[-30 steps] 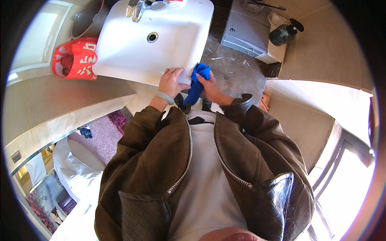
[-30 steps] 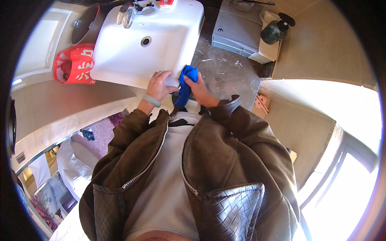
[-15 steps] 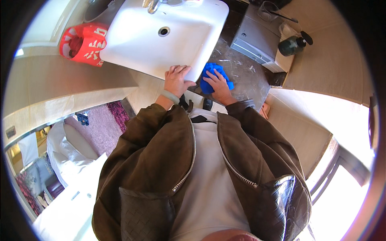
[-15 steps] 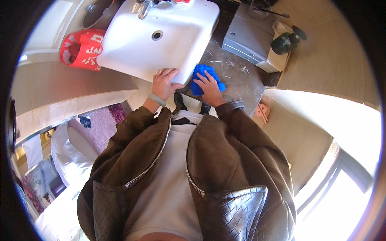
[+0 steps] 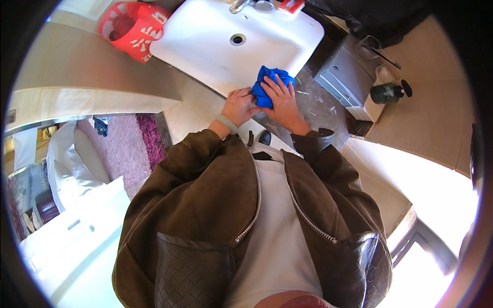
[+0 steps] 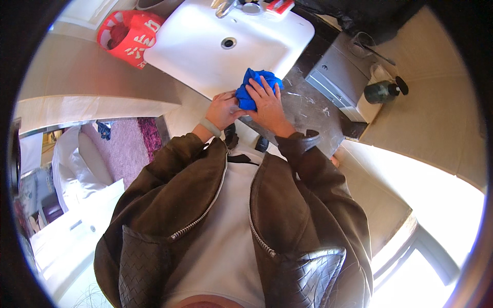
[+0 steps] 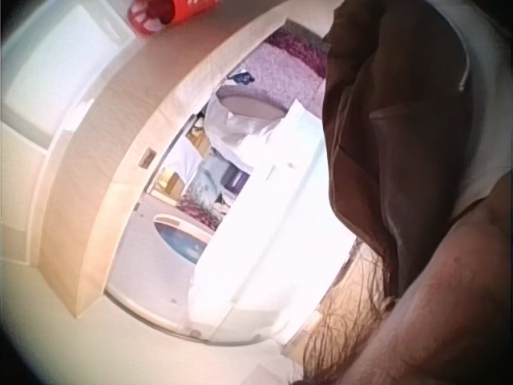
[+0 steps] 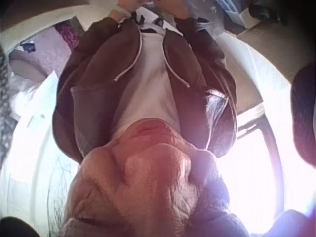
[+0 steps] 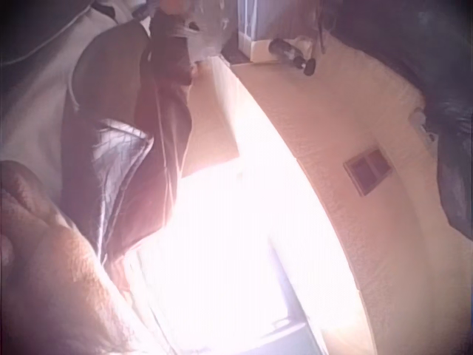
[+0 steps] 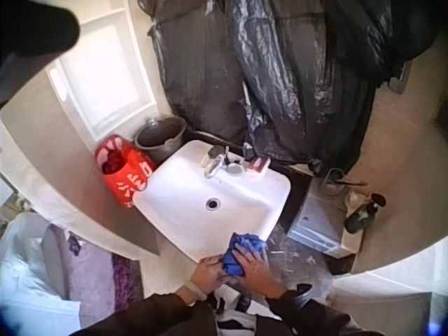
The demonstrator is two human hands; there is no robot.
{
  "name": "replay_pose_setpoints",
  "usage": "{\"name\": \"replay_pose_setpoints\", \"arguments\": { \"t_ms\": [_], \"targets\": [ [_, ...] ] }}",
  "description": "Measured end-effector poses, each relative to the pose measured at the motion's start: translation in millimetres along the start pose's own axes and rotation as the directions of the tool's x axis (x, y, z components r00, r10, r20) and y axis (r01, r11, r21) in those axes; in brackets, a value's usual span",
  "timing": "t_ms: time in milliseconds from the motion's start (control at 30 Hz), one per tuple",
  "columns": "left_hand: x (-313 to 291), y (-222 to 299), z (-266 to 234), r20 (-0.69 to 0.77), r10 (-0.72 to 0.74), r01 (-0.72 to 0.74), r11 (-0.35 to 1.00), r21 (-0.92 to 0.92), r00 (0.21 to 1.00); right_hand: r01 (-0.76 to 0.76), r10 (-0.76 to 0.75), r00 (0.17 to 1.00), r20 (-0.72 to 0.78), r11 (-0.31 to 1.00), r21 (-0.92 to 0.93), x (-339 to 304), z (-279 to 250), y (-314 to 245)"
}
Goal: The person wipes a bathroom sink and countertop with a blue cloth, then cleans a toothbrush holder and glass, and finally wipes the window sill. The person handles a red cloth, a blue cloth, a toothbrush, and a glass during the cleaning process.
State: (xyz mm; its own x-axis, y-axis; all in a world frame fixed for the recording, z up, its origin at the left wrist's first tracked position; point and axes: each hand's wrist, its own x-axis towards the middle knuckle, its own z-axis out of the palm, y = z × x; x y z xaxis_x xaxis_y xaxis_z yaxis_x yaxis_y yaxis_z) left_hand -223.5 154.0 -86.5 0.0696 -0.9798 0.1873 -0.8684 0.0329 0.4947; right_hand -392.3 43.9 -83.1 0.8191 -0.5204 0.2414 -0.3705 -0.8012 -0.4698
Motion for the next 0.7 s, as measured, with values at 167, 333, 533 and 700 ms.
{"name": "replay_pose_setpoints", "arguments": {
  "t_ms": [167,333,533,700],
  "targets": [
    [-20,1,-12,-0.059,0.116,-0.118,0.993,-0.017,0.991,0.034,-0.032,0.999,-0.019,0.990,0.139,-10,-7,-4],
    [-19,-11,-17,-0.123,0.069,-0.083,0.990,-0.112,0.990,0.055,-0.045,0.994,0.102,0.994,-0.091,-9,-23,-14],
    [-8,-57,-40,-0.050,0.091,-0.094,0.994,-0.055,0.995,0.094,-0.076,0.976,0.202,0.992,-0.082,18,22,-46],
    [-4,-121,-76,-0.046,0.107,-0.098,0.983,0.154,0.993,0.061,-0.013,0.971,0.238,0.979,-0.194,77,66,-92]
  ]
}}
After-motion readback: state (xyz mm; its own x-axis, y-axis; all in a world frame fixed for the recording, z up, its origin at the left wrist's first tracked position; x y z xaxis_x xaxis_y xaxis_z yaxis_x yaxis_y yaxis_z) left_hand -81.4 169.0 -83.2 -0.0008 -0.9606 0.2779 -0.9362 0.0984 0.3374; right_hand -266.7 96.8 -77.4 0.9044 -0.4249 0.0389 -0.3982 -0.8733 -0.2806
